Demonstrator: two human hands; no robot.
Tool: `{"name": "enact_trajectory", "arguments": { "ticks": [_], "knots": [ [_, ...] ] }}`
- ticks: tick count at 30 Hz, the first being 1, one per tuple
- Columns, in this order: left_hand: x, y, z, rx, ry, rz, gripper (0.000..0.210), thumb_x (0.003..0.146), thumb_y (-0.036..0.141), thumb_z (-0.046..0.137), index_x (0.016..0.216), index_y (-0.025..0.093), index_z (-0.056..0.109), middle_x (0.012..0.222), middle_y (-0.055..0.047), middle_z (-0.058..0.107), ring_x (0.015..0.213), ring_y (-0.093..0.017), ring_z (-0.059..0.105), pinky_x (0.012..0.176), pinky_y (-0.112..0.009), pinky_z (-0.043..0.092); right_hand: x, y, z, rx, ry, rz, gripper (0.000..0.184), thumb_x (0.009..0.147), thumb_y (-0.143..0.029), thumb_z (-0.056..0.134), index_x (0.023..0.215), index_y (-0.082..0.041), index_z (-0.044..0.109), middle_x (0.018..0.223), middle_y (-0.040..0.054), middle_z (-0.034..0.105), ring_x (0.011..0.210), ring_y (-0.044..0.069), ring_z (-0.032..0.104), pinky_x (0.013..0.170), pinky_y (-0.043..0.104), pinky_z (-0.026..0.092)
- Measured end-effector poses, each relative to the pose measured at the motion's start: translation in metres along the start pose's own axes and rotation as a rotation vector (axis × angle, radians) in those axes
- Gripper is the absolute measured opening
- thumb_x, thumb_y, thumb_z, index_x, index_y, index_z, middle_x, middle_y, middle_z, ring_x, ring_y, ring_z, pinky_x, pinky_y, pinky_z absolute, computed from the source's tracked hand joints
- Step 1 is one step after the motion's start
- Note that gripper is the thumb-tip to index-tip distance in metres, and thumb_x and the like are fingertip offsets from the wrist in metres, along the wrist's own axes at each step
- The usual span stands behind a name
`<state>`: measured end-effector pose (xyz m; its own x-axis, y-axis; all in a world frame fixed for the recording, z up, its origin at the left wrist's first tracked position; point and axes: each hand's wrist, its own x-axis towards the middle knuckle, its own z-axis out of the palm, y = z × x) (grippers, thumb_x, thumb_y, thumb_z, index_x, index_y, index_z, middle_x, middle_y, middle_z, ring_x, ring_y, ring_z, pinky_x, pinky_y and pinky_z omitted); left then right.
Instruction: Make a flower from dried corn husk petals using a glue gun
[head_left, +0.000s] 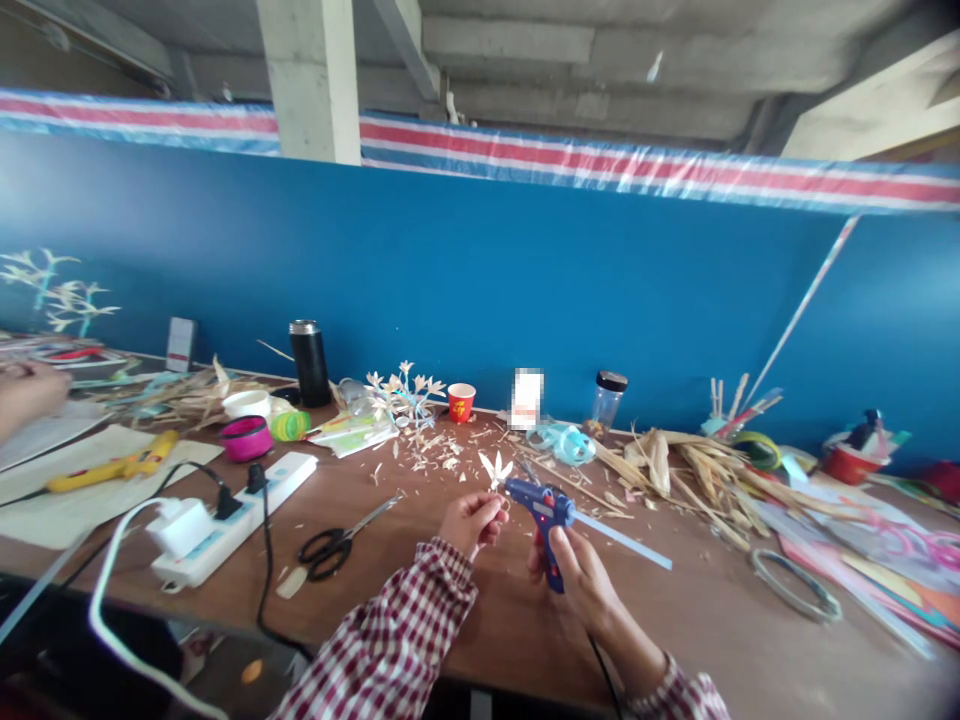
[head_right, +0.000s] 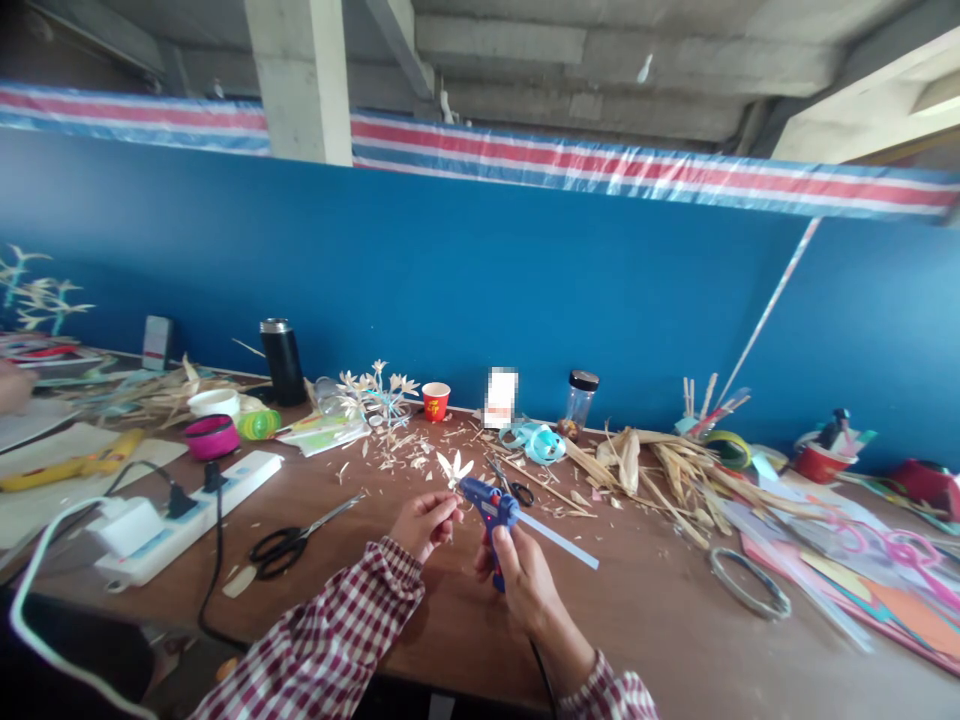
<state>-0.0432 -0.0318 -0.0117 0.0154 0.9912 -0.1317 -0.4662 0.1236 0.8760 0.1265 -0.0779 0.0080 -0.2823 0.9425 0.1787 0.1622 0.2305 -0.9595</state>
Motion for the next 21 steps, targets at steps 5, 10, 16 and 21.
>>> {"name": "enact_trajectory", "arguments": {
  "ticks": [5, 10, 16, 21],
  "knots": [
    [0.0000, -0.0013, -0.0007, -0.004, -0.009, 0.008, 0.040, 0.051, 0.040, 0.080, 0.073, 0.011, 0.064, 0.053, -0.001, 0.062, 0.038, -0.003, 0.046, 0.037, -0.014, 0.033, -0.0016, -0.0030, 0.0020, 0.014, -0.022, -0.012, 0.047, 0.091, -0.054, 0.031, 0.085, -0.014, 0.054, 0.067, 0.0060, 0.064, 0.056, 0.015, 0.057, 0.054, 0.025, 0.043],
    [0.0004, -0.0022, -0.0011, 0.000, -0.016, 0.006, 0.041, 0.050, 0.040, 0.081, 0.073, 0.010, 0.065, 0.053, -0.001, 0.062, 0.038, -0.003, 0.047, 0.037, -0.015, 0.032, 0.0006, -0.0023, 0.0011, 0.002, 0.000, -0.020, 0.047, 0.091, -0.054, 0.030, 0.085, -0.014, 0.054, 0.067, 0.0056, 0.064, 0.055, 0.014, 0.057, 0.053, 0.024, 0.042],
    [0.0000, -0.0001, 0.0000, 0.005, -0.011, -0.002, 0.040, 0.050, 0.040, 0.081, 0.072, 0.011, 0.063, 0.053, -0.001, 0.062, 0.039, -0.004, 0.046, 0.038, -0.015, 0.033, -0.0022, -0.0031, 0.0002, -0.043, -0.008, 0.003, 0.049, 0.090, -0.056, 0.030, 0.083, -0.014, 0.055, 0.064, 0.0048, 0.063, 0.054, 0.015, 0.057, 0.052, 0.024, 0.043],
    [0.0001, -0.0008, -0.0007, 0.015, -0.015, 0.001, 0.037, 0.053, 0.038, 0.079, 0.073, 0.011, 0.064, 0.054, -0.002, 0.062, 0.039, -0.004, 0.047, 0.038, -0.016, 0.034, -0.0026, -0.0039, -0.0016, -0.043, 0.004, -0.002, 0.049, 0.090, -0.056, 0.030, 0.082, -0.015, 0.055, 0.064, 0.0042, 0.062, 0.054, 0.015, 0.056, 0.053, 0.025, 0.043]
  ]
}}
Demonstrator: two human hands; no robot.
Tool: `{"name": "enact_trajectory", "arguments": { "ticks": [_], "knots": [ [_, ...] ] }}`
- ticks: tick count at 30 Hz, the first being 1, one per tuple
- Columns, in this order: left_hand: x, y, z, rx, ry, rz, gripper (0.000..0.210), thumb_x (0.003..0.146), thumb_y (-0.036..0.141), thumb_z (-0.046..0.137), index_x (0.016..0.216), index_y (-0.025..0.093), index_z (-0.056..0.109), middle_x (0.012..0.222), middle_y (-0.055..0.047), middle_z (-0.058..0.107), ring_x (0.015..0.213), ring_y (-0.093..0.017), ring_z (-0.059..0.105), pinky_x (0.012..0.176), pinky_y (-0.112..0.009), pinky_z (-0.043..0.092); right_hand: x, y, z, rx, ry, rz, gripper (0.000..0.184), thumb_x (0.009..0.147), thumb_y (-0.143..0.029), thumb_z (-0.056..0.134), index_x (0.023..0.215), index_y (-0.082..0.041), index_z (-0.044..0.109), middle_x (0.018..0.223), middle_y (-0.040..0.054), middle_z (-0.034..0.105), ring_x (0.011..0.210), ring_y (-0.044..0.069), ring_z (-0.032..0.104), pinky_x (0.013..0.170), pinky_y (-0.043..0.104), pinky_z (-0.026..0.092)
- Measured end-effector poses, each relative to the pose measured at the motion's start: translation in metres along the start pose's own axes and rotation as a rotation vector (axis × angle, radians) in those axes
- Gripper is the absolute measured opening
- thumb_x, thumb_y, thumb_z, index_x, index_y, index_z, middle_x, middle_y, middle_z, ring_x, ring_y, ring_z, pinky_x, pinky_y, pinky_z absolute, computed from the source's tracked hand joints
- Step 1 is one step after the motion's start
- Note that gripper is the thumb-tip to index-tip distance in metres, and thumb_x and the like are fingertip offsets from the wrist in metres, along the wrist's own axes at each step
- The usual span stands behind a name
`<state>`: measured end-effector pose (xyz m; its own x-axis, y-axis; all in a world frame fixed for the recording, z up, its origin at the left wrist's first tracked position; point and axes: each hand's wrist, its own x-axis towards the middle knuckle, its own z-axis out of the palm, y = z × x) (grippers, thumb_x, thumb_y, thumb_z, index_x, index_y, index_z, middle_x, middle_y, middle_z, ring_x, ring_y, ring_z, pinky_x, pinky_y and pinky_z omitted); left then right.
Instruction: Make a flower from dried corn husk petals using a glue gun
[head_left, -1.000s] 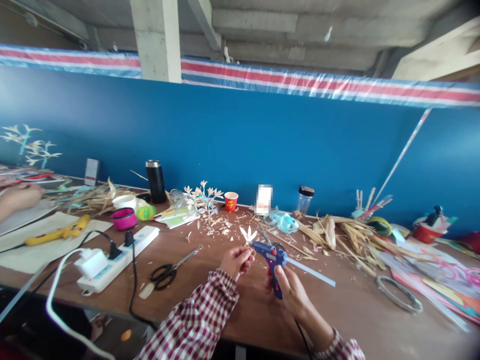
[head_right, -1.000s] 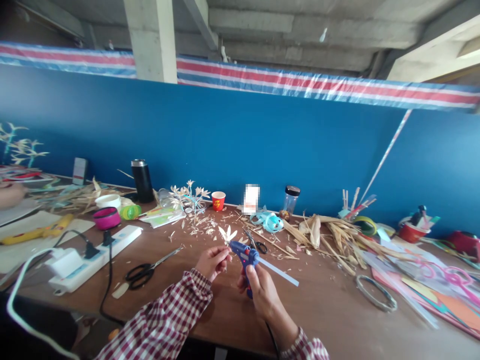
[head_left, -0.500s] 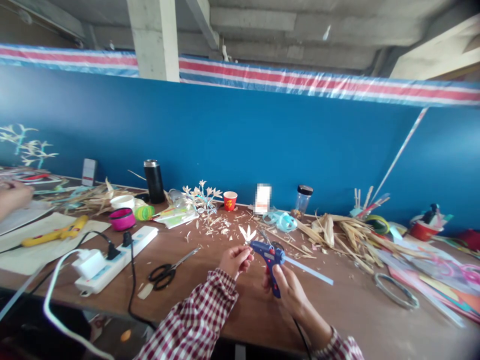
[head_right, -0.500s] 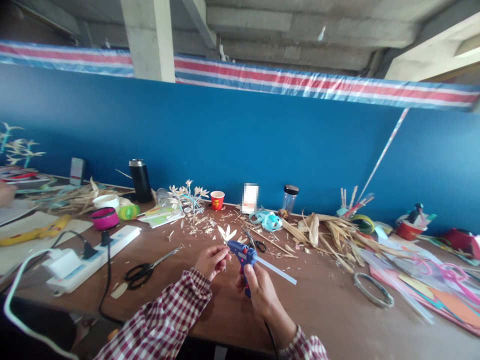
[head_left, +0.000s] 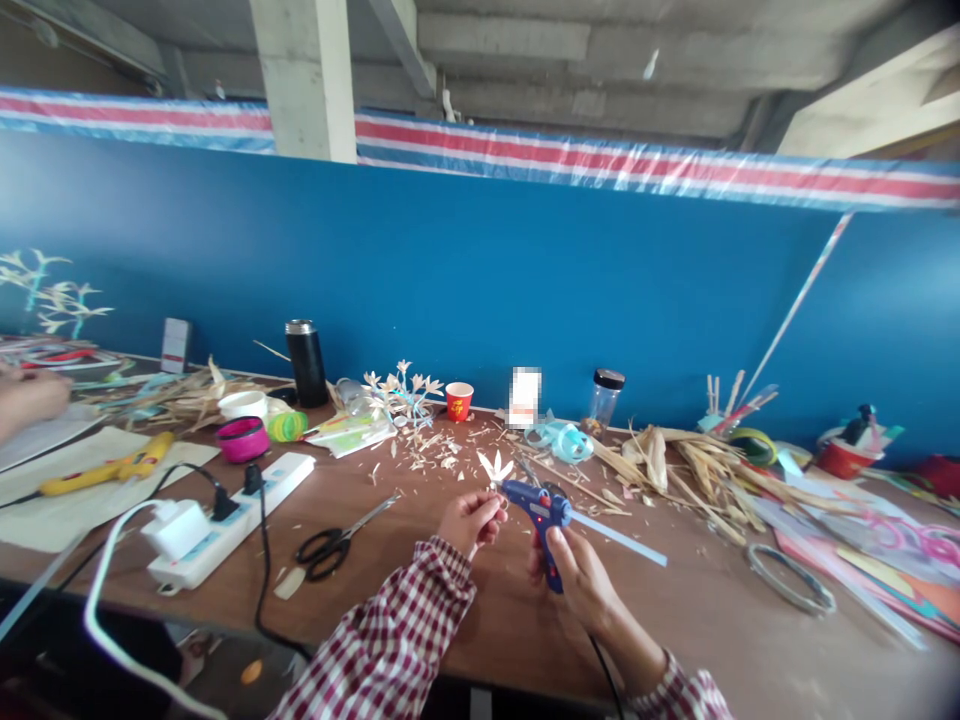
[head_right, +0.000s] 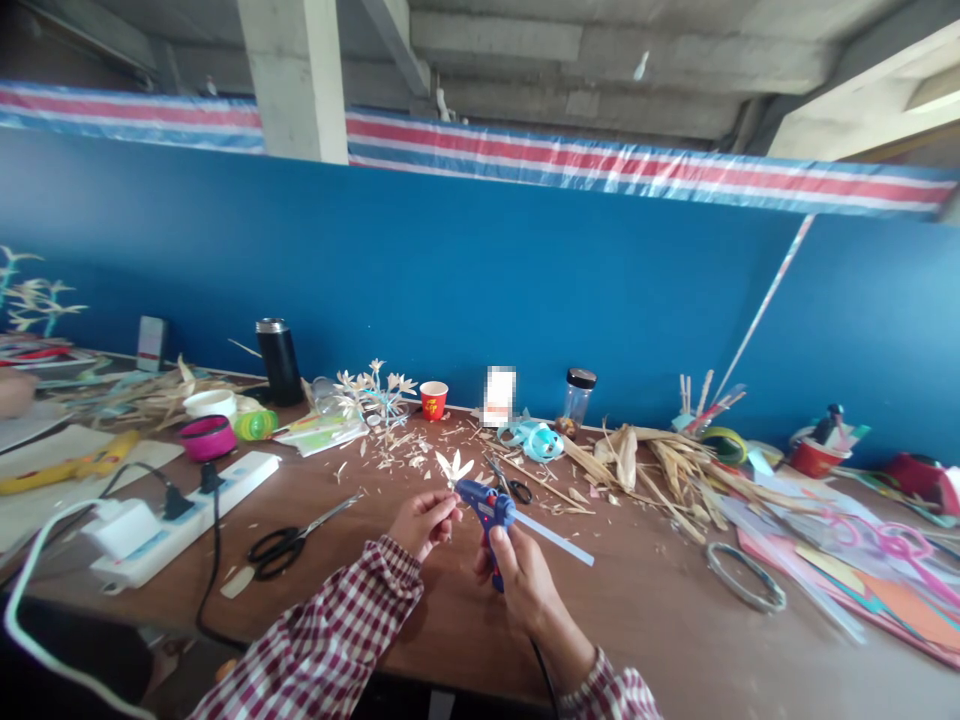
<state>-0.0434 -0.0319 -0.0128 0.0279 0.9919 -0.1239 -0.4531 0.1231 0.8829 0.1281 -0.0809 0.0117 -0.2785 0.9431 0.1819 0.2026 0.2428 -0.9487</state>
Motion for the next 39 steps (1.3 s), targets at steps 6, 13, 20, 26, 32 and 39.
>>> {"name": "enact_trajectory", "arguments": {
  "ticks": [6, 13, 20, 26, 32, 39],
  "knots": [
    [0.0010, -0.0006, -0.0008, 0.004, 0.001, -0.003, 0.037, 0.053, 0.038, 0.080, 0.072, 0.010, 0.065, 0.054, -0.002, 0.062, 0.039, -0.004, 0.046, 0.038, -0.016, 0.033, 0.0023, 0.0001, 0.0014, 0.049, -0.008, 0.007, 0.048, 0.090, -0.056, 0.031, 0.086, -0.014, 0.055, 0.066, 0.0054, 0.064, 0.055, 0.015, 0.056, 0.053, 0.025, 0.042],
    [0.0000, 0.0017, 0.0005, -0.013, 0.002, -0.011, 0.042, 0.049, 0.040, 0.081, 0.074, 0.010, 0.064, 0.054, -0.002, 0.062, 0.039, -0.004, 0.047, 0.038, -0.016, 0.033, -0.0005, 0.0002, -0.0001, 0.037, 0.010, 0.012, 0.046, 0.090, -0.054, 0.032, 0.085, -0.015, 0.055, 0.064, 0.0036, 0.062, 0.054, 0.014, 0.055, 0.053, 0.025, 0.043],
    [-0.0009, 0.0024, 0.0013, -0.016, -0.004, -0.006, 0.041, 0.049, 0.040, 0.081, 0.072, 0.010, 0.064, 0.054, -0.002, 0.062, 0.038, -0.003, 0.046, 0.038, -0.016, 0.033, 0.0008, 0.0030, 0.0012, 0.063, -0.008, 0.012, 0.044, 0.091, -0.053, 0.032, 0.083, -0.015, 0.054, 0.065, 0.0036, 0.063, 0.054, 0.014, 0.056, 0.053, 0.025, 0.043],
    [-0.0016, 0.0031, 0.0013, -0.021, 0.001, -0.002, 0.040, 0.050, 0.039, 0.081, 0.072, 0.010, 0.064, 0.054, -0.002, 0.062, 0.038, -0.004, 0.046, 0.038, -0.016, 0.033, 0.0008, 0.0010, 0.0015, 0.041, -0.008, 0.013, 0.046, 0.090, -0.055, 0.032, 0.082, -0.015, 0.054, 0.063, 0.0034, 0.062, 0.054, 0.015, 0.056, 0.053, 0.025, 0.042],
    [-0.0028, 0.0042, 0.0016, -0.020, 0.001, -0.006, 0.039, 0.049, 0.038, 0.081, 0.071, 0.010, 0.065, 0.053, -0.002, 0.062, 0.038, -0.004, 0.046, 0.037, -0.016, 0.033, 0.0010, 0.0004, 0.0006, 0.045, 0.003, 0.021, 0.048, 0.089, -0.057, 0.032, 0.085, -0.015, 0.054, 0.065, 0.0044, 0.063, 0.055, 0.015, 0.056, 0.052, 0.025, 0.042],
    [-0.0017, 0.0040, 0.0005, -0.037, 0.005, -0.011, 0.038, 0.050, 0.037, 0.081, 0.070, 0.011, 0.064, 0.053, -0.001, 0.061, 0.038, -0.003, 0.046, 0.038, -0.016, 0.034, -0.0002, 0.0030, 0.0016, 0.029, 0.003, 0.025, 0.047, 0.089, -0.056, 0.032, 0.081, -0.016, 0.054, 0.062, 0.0037, 0.061, 0.054, 0.015, 0.056, 0.053, 0.025, 0.043]
  ]
}}
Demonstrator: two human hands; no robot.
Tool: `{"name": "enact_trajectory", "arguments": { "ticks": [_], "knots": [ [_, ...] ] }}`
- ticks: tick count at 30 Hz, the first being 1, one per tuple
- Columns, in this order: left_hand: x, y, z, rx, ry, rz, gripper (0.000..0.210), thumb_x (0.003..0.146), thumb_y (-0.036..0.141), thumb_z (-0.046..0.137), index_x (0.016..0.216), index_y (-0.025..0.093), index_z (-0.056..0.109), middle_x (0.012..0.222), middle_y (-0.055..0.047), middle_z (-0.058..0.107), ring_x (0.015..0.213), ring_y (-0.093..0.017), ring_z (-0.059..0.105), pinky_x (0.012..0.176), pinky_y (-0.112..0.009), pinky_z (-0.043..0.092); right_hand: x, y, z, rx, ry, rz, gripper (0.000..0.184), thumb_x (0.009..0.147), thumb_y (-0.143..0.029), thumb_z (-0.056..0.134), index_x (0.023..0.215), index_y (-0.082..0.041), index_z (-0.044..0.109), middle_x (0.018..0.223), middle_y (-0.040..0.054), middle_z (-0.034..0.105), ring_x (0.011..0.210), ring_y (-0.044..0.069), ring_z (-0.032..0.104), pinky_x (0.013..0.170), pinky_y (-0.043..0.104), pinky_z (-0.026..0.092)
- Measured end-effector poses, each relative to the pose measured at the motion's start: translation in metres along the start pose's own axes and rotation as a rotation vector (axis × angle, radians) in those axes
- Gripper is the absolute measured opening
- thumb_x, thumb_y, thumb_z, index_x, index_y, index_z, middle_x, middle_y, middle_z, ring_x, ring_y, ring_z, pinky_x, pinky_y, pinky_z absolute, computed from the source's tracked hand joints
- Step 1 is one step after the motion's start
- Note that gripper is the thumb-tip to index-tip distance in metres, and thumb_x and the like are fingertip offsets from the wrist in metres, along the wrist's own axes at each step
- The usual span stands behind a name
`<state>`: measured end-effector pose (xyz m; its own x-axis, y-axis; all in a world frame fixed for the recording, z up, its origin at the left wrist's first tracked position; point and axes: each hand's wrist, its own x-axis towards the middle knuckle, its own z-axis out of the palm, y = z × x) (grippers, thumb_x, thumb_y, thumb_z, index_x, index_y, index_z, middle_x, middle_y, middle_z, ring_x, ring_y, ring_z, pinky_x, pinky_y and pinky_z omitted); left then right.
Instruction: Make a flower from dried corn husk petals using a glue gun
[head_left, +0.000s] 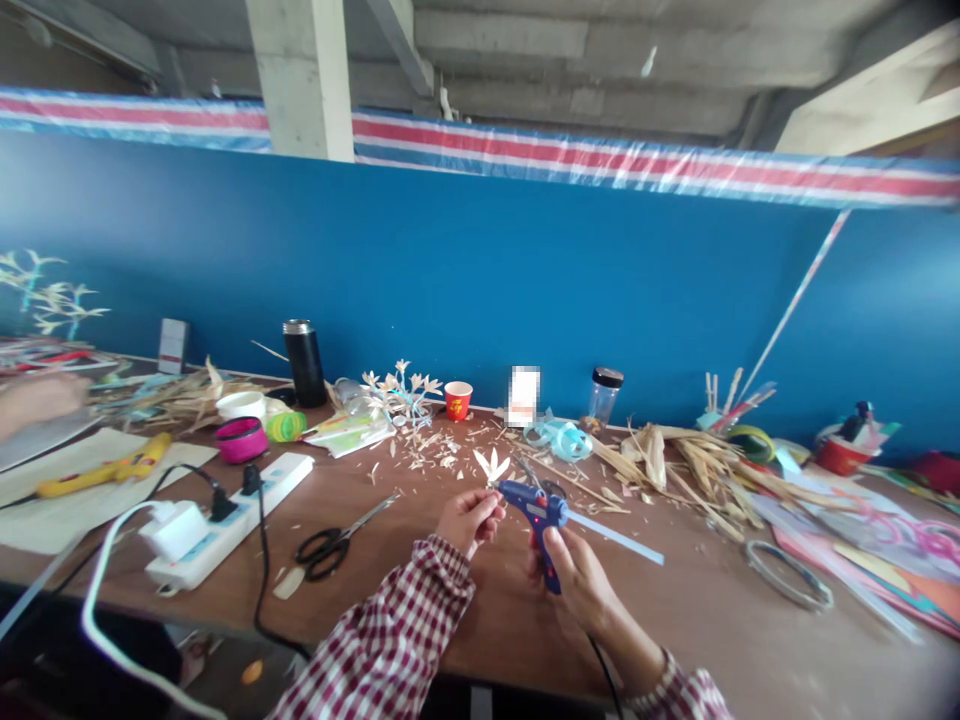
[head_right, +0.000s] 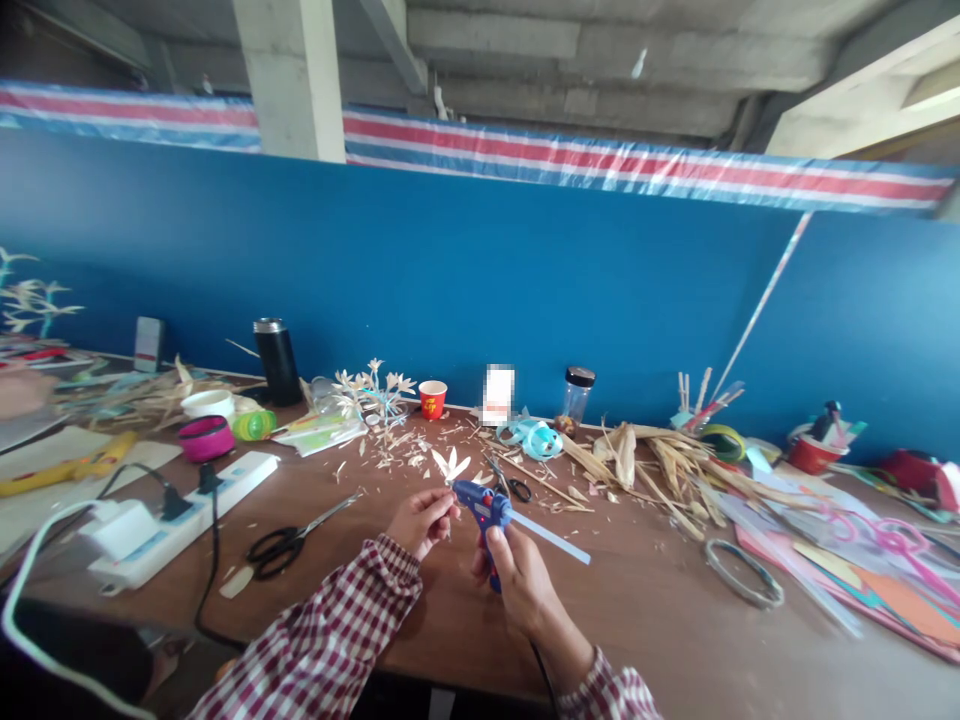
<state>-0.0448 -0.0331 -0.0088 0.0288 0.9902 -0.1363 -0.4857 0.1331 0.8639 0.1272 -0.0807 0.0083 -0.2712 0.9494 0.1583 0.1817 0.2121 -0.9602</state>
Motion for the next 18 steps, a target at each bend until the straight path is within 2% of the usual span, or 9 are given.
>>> {"name": "enact_trajectory", "arguments": {
  "ticks": [12, 16, 18],
  "knots": [
    [0.000, -0.001, 0.000, -0.012, 0.007, -0.009, 0.035, 0.051, 0.034, 0.082, 0.071, 0.010, 0.066, 0.053, -0.002, 0.063, 0.037, -0.003, 0.048, 0.036, -0.015, 0.035, 0.000, -0.004, -0.001, -0.017, 0.004, -0.018, 0.045, 0.090, -0.055, 0.030, 0.085, -0.016, 0.053, 0.061, 0.0020, 0.060, 0.052, 0.014, 0.054, 0.052, 0.025, 0.042],
    [0.000, 0.002, 0.001, -0.013, 0.042, -0.020, 0.024, 0.058, 0.026, 0.079, 0.071, 0.011, 0.066, 0.053, -0.002, 0.063, 0.037, -0.003, 0.048, 0.036, -0.013, 0.036, -0.001, -0.003, -0.010, -0.212, 0.056, -0.072, 0.040, 0.089, -0.051, 0.035, 0.094, -0.017, 0.055, 0.056, -0.0004, 0.056, 0.049, 0.015, 0.052, 0.051, 0.025, 0.041],
    [0.000, 0.003, 0.002, -0.010, 0.054, -0.032, 0.017, 0.063, 0.021, 0.076, 0.071, 0.011, 0.066, 0.052, -0.002, 0.063, 0.037, -0.002, 0.048, 0.036, -0.012, 0.036, -0.004, -0.004, -0.019, -0.352, 0.132, -0.121, 0.037, 0.087, -0.047, 0.041, 0.106, -0.018, 0.051, 0.066, 0.0017, 0.062, 0.055, 0.018, 0.057, 0.056, 0.027, 0.042]
  ]
}}
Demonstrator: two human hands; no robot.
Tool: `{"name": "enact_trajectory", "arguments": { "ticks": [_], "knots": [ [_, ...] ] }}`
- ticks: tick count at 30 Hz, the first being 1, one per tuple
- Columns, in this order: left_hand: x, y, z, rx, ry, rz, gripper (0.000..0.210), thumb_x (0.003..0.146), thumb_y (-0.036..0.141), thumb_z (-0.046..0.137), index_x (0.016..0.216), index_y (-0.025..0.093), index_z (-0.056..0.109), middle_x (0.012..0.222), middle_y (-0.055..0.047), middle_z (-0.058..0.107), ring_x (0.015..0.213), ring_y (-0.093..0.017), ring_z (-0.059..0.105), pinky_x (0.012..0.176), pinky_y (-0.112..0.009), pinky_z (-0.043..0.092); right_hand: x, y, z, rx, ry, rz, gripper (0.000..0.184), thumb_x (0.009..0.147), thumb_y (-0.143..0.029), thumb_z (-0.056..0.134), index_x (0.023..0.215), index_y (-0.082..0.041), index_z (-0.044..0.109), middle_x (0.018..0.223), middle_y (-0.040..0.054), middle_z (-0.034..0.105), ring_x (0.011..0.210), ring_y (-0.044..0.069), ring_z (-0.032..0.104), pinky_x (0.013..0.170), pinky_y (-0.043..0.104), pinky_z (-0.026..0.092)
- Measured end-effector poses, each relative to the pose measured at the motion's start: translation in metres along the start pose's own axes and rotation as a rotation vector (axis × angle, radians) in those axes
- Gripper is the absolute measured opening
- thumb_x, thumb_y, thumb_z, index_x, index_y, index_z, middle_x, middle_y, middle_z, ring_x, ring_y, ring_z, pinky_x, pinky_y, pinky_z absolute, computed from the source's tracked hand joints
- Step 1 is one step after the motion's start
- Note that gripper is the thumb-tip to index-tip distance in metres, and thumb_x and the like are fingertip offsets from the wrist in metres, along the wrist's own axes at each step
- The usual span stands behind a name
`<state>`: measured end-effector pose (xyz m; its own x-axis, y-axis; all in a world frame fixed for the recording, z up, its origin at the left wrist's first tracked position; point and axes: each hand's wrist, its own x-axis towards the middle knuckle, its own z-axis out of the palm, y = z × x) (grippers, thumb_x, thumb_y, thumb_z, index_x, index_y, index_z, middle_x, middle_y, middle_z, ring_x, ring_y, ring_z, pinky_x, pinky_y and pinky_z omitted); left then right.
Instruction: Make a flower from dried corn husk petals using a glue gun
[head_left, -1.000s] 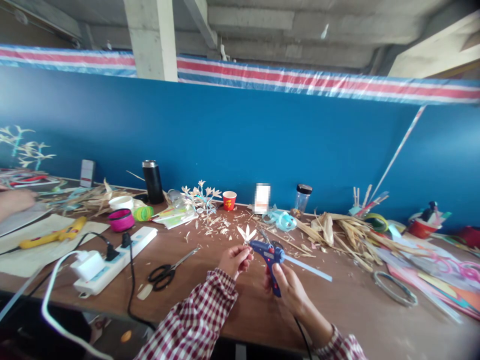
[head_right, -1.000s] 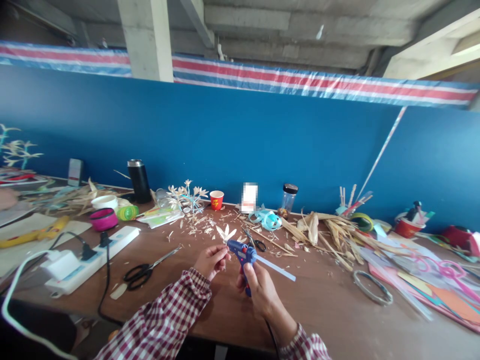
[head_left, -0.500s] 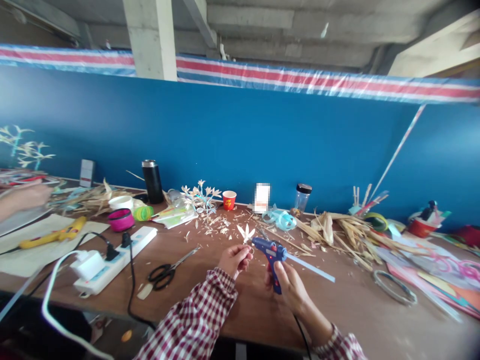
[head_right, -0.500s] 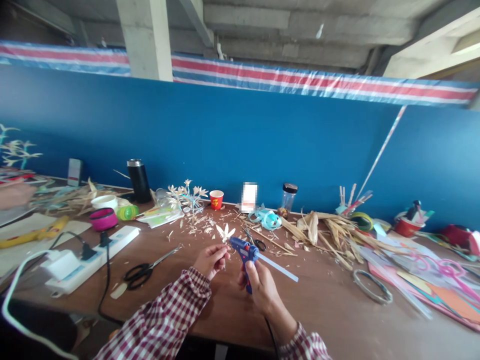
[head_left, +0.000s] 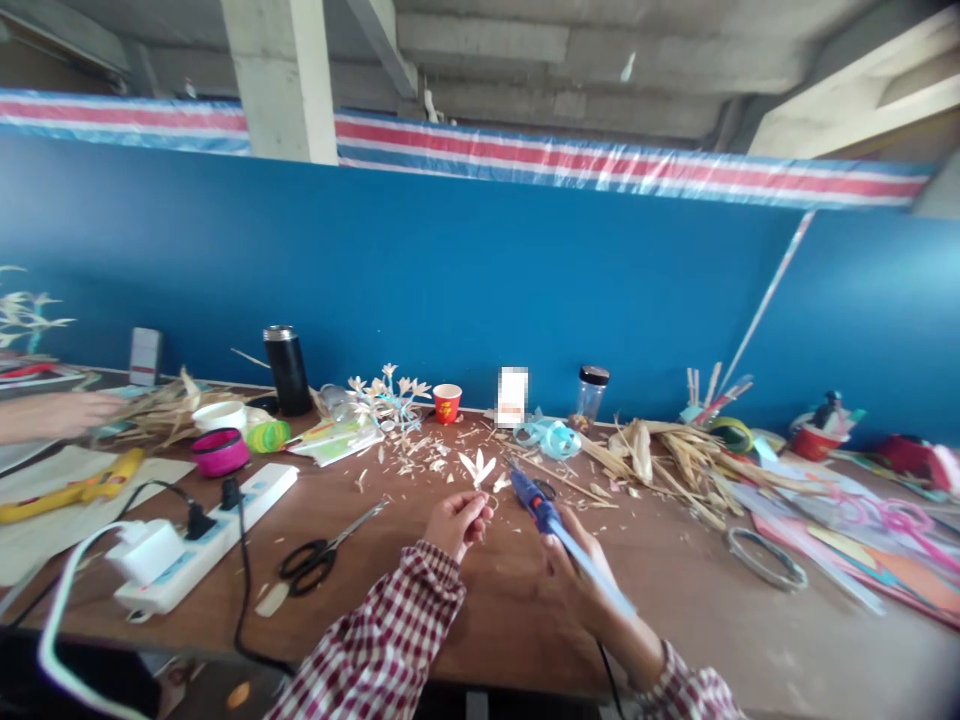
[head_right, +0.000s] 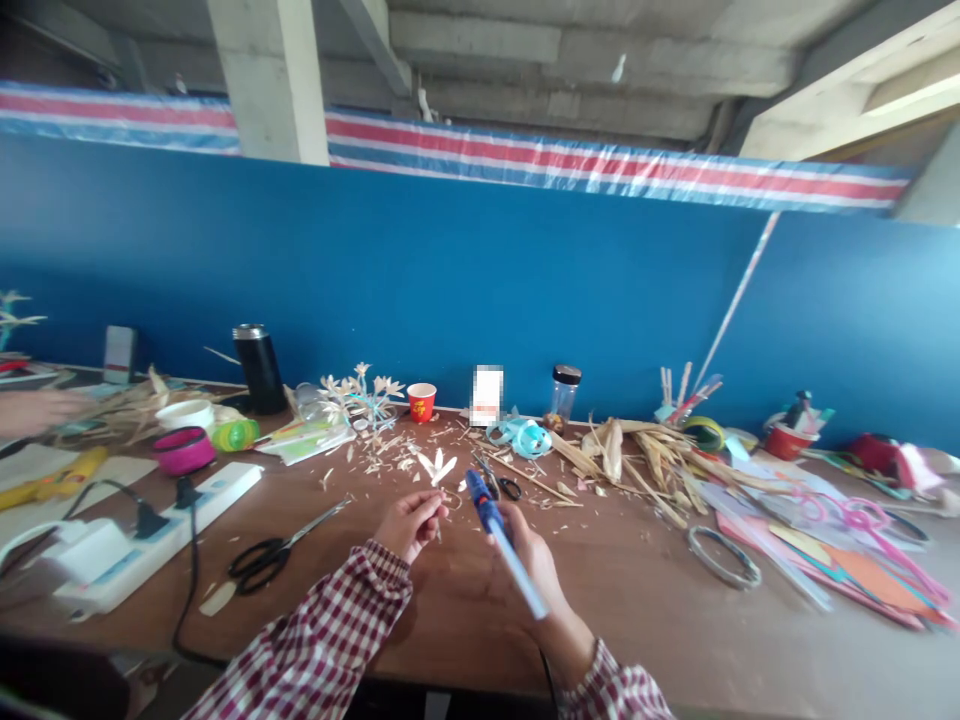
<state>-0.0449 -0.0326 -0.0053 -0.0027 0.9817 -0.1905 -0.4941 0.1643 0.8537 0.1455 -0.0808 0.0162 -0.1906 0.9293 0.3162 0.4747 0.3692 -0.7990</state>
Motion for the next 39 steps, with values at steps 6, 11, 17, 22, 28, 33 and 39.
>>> {"name": "enact_trajectory", "arguments": {
  "ticks": [6, 11, 17, 22, 28, 33, 39],
  "knots": [
    [0.001, 0.000, -0.002, 0.009, 0.026, -0.008, 0.006, 0.070, 0.011, 0.070, 0.075, 0.010, 0.067, 0.055, -0.003, 0.065, 0.039, -0.002, 0.050, 0.036, -0.010, 0.038, -0.014, 0.015, -0.052, -0.514, 0.192, 0.021, 0.040, 0.090, -0.032, 0.036, 0.127, -0.017, 0.036, 0.101, 0.0104, 0.066, 0.083, 0.024, 0.064, 0.071, 0.032, 0.044],
    [0.001, -0.003, -0.002, 0.058, 0.037, 0.011, 0.009, 0.070, 0.010, 0.069, 0.079, 0.010, 0.067, 0.059, -0.003, 0.066, 0.039, -0.003, 0.050, 0.035, -0.010, 0.039, -0.035, 0.053, -0.112, -0.967, 0.235, 0.268, 0.042, 0.083, -0.024, 0.045, 0.124, -0.015, 0.044, 0.100, 0.0125, 0.065, 0.089, 0.026, 0.061, 0.073, 0.033, 0.043],
    [0.001, -0.004, -0.002, 0.069, 0.034, 0.010, 0.010, 0.070, 0.006, 0.067, 0.079, 0.010, 0.067, 0.058, -0.003, 0.066, 0.040, -0.003, 0.051, 0.036, -0.009, 0.041, -0.056, 0.090, -0.173, -1.155, 0.297, 0.599, 0.030, 0.088, -0.027, 0.039, 0.114, -0.014, 0.049, 0.102, 0.0138, 0.063, 0.096, 0.027, 0.058, 0.072, 0.033, 0.042],
    [0.004, -0.006, -0.005, 0.065, 0.020, 0.011, 0.009, 0.071, 0.005, 0.067, 0.078, 0.011, 0.067, 0.058, -0.003, 0.066, 0.039, -0.003, 0.051, 0.035, -0.009, 0.041, -0.063, 0.109, -0.196, -1.161, 0.312, 0.727, 0.026, 0.090, -0.026, 0.035, 0.107, -0.015, 0.053, 0.097, 0.0140, 0.063, 0.094, 0.026, 0.059, 0.072, 0.034, 0.042],
    [0.002, -0.005, -0.003, 0.061, 0.025, 0.018, 0.008, 0.071, 0.007, 0.068, 0.077, 0.011, 0.067, 0.058, -0.002, 0.065, 0.039, -0.003, 0.051, 0.035, -0.009, 0.041, -0.065, 0.108, -0.197, -1.229, 0.376, 0.677, 0.040, 0.089, -0.039, 0.041, 0.120, -0.015, 0.048, 0.106, 0.0175, 0.058, 0.098, 0.031, 0.055, 0.075, 0.040, 0.042],
    [0.002, -0.004, -0.002, 0.067, 0.025, 0.000, 0.012, 0.066, 0.010, 0.073, 0.077, 0.011, 0.067, 0.058, -0.002, 0.065, 0.040, -0.004, 0.052, 0.036, -0.011, 0.041, -0.042, 0.072, -0.173, -1.207, 0.442, 0.287, 0.035, 0.088, -0.031, 0.042, 0.120, -0.017, 0.049, 0.107, 0.0137, 0.057, 0.097, 0.028, 0.053, 0.077, 0.036, 0.042],
    [0.001, -0.003, -0.006, -0.018, 0.023, 0.044, 0.021, 0.060, 0.016, 0.078, 0.078, 0.012, 0.068, 0.061, -0.002, 0.067, 0.041, -0.004, 0.052, 0.037, -0.011, 0.041, 0.023, 0.039, -0.090, -0.759, 0.158, 0.000, 0.026, 0.088, -0.022, 0.039, 0.107, -0.015, 0.057, 0.099, 0.0108, 0.062, 0.088, 0.021, 0.057, 0.075, 0.030, 0.043]
  ]
}}
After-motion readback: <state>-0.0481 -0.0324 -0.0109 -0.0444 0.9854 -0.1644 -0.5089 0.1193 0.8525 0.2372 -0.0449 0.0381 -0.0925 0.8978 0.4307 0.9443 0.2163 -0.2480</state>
